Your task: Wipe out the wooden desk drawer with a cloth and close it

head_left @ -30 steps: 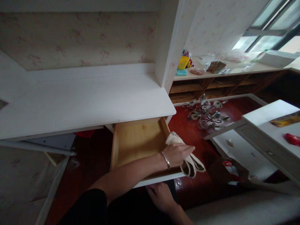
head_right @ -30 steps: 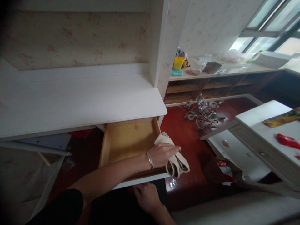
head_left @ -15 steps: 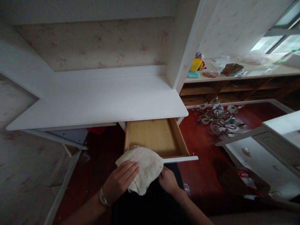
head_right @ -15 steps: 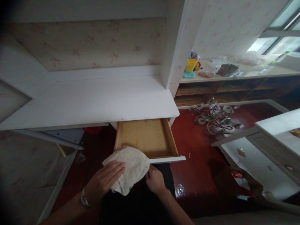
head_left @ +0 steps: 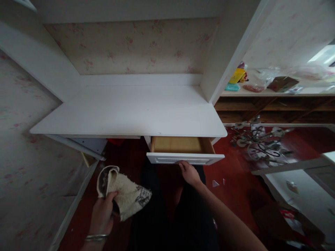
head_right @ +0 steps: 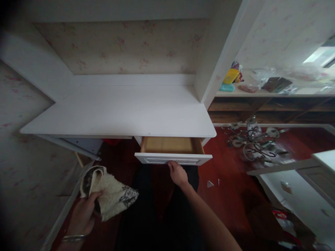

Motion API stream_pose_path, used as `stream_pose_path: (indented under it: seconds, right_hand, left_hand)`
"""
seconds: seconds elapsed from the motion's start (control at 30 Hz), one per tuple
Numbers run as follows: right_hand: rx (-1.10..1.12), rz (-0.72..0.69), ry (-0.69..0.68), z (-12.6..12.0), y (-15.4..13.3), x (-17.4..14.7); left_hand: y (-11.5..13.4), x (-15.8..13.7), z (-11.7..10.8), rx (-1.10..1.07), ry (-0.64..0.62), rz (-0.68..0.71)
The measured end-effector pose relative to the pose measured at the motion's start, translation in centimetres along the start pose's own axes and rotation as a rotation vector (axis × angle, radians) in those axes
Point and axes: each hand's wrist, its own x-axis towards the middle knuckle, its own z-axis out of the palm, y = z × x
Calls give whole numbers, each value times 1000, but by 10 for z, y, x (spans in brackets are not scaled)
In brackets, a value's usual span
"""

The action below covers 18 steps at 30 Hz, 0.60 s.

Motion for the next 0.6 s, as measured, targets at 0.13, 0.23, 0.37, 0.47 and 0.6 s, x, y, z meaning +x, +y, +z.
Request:
stream_pose_path:
  seconds: [0.13,0.23,0.37,0.47,0.6]
  right_hand:
    - [-32,17,-8,-9,-2,34]
    - [-27,20,1,-13,0,59]
    - [10,29,24,-16,5,93]
    - [82,8,21,-18,9,114]
    - [211,-23,13,-14,22,117]
  left_hand:
    - [1,-16,35,-218,-135,-239]
    - [6,-27,69,-340,-260,-219]
    - [21,-33,115,-497,-357,-192]
    - [37,-33,147,-611,-380,-200]
    - [60,-27,192,-744,-329,-166]
